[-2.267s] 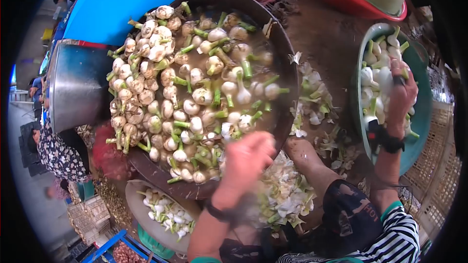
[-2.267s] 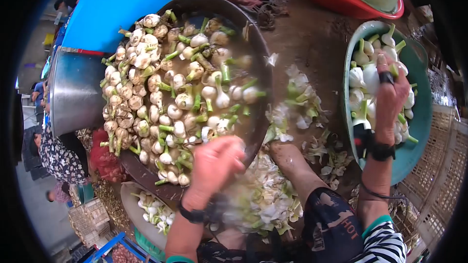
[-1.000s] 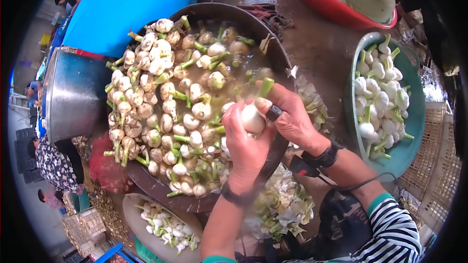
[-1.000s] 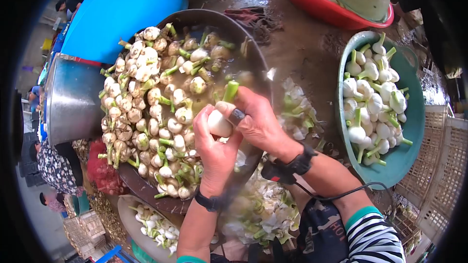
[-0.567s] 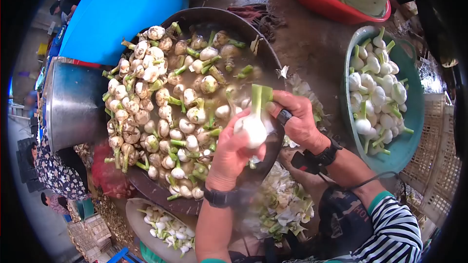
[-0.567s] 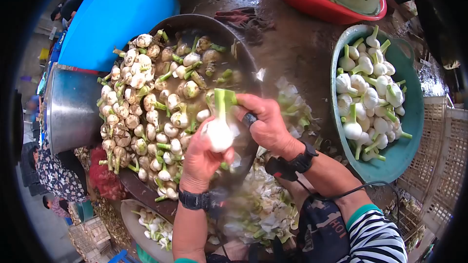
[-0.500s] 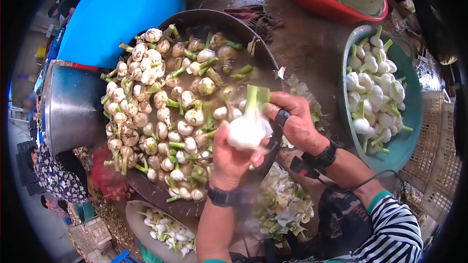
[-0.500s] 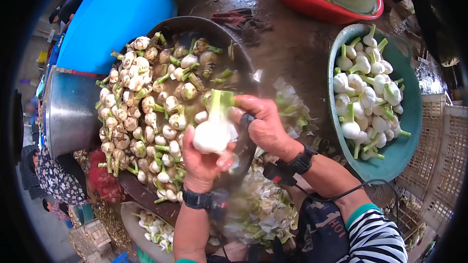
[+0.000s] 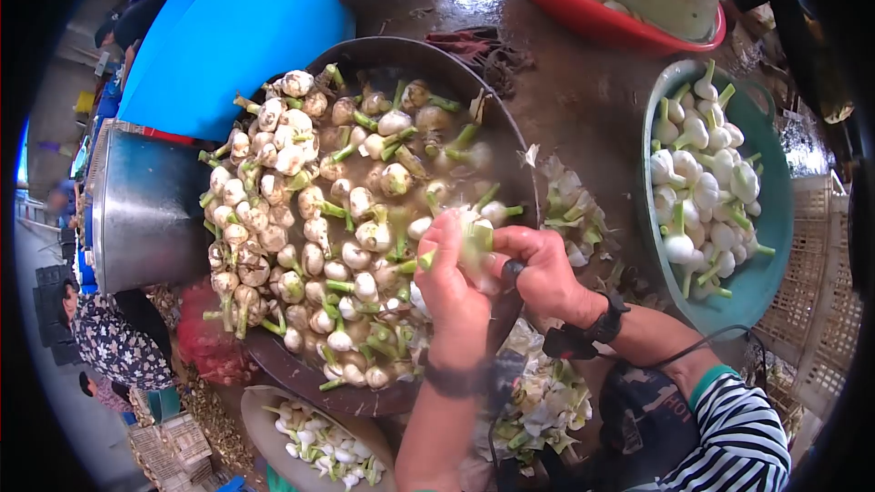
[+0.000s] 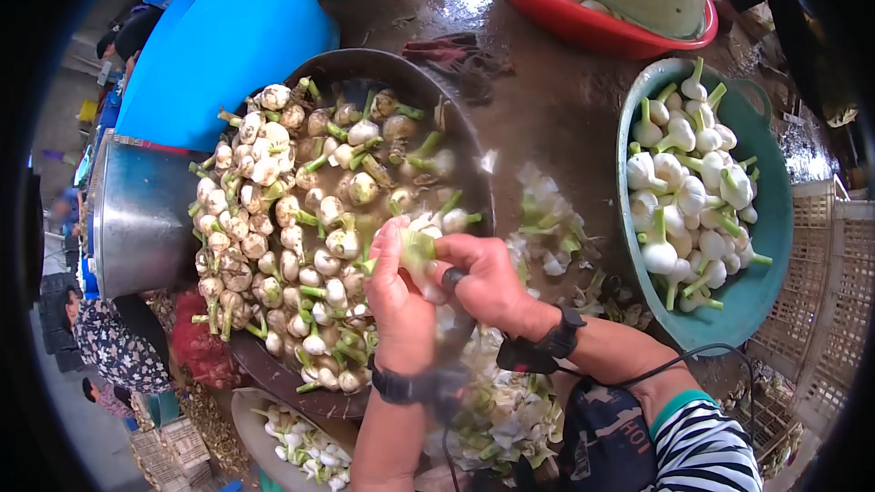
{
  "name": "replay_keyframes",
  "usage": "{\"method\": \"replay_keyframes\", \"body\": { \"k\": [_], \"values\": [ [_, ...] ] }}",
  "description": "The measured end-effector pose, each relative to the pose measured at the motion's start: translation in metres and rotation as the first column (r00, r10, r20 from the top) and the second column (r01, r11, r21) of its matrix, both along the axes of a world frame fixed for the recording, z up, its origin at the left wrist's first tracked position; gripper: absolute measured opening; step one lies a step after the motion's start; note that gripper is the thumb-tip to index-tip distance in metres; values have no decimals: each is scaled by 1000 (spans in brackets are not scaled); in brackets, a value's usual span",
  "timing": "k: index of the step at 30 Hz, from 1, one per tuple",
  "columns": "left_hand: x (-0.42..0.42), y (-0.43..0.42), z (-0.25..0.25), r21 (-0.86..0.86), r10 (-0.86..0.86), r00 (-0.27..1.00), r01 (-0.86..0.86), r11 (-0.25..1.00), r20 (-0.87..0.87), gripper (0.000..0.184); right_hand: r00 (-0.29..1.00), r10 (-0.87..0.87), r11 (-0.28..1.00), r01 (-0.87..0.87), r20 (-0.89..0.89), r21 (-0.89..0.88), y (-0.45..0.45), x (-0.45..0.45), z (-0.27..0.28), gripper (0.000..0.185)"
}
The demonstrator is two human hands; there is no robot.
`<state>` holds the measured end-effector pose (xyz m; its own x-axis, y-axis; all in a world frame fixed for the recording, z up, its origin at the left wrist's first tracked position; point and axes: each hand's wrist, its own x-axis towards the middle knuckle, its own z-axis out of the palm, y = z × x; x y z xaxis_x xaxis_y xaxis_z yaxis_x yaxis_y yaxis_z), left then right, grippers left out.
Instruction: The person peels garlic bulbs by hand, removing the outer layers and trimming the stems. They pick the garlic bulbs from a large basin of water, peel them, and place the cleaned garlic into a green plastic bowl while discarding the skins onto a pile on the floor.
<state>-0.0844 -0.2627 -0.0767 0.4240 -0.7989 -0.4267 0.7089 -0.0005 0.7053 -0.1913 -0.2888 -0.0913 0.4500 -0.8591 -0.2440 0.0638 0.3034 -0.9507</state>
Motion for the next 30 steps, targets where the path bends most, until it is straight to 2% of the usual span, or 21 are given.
{"method": "replay_keyframes", "body": {
  "k": [3,5,6,7,8,10,12,13,14,15,16,17,18,19,20,21,22,24,25,28,30],
  "values": [
    [10,-3,-24,-9,-8,975,6,1000,-220,24,963,-45,959,-34,267,282,-8,-5,9,15],
    [15,-1,-29,-83,-22,975,4,997,-219,26,959,-220,963,183,180,198,-25,-14,-5,17],
    [19,3,-30,-111,-29,975,5,994,-221,27,933,-308,930,254,187,265,-43,-30,-15,16],
    [25,9,-21,-141,-136,949,99,985,-284,27,877,-406,903,341,258,259,-52,-40,1,17],
    [27,13,-26,-239,-196,940,130,962,-278,30,850,-404,914,388,336,119,-60,-55,-2,17],
    [26,14,-15,-230,-198,917,121,966,-347,32,939,-344,938,344,10,36,-76,-82,-9,19],
    [26,11,-12,-211,-166,942,106,972,-291,34,868,-324,929,217,-377,-299,-85,-102,-33,23],
    [25,9,-12,-206,-155,951,101,973,-266,35,625,-377,842,-77,-684,-535,-80,-104,-42,28],
    [23,8,-14,-201,-131,975,95,975,-177,35,271,-510,694,-431,-816,-577,-72,-109,-48,32],
    [21,8,-15,-199,-119,989,100,975,-87,35,313,-534,654,-435,-786,-618,-64,-102,-35,40],
    [18,7,-17,-203,-110,994,108,973,3,35,558,-442,642,-351,-703,-682,-59,-94,-15,39],
    [17,5,-21,-198,-94,995,98,975,27,35,768,-212,830,-184,-604,-526,-53,-82,7,43],
    [12,4,-21,-236,-116,992,122,964,39,33,934,-2,927,-133,-358,-351,-48,-75,11,47],
    [6,1,-20,-277,-124,984,155,948,126,32,945,55,825,-225,-322,-519,-47,-68,-6,46],
    [-1,-3,-8,-149,-160,938,214,965,306,32,987,160,985,-159,21,-60,-39,-56,7,42],
    [-5,-6,-20,-263,-121,930,220,939,348,32,982,186,982,-185,23,-42,-38,-51,20,38],
    [-2,-6,-7,-144,-250,862,343,928,441,40,973,228,974,-228,45,5,-36,-45,27,33],
    [-15,-16,5,-227,-87,708,337,914,701,53,994,-3,988,-14,109,155,-30,-35,9,24],
    [-12,-14,3,-152,-149,710,342,927,688,65,984,-46,994,28,174,104,-29,-34,13,19],
    [-16,-9,-18,-5,-60,827,76,997,559,60,996,-65,969,77,58,-233,-18,-32,12,14],
    [-14,0,-22,162,-123,916,65,985,381,60,987,-101,992,109,128,-64,-19,-28,3,11]
  ]
}}
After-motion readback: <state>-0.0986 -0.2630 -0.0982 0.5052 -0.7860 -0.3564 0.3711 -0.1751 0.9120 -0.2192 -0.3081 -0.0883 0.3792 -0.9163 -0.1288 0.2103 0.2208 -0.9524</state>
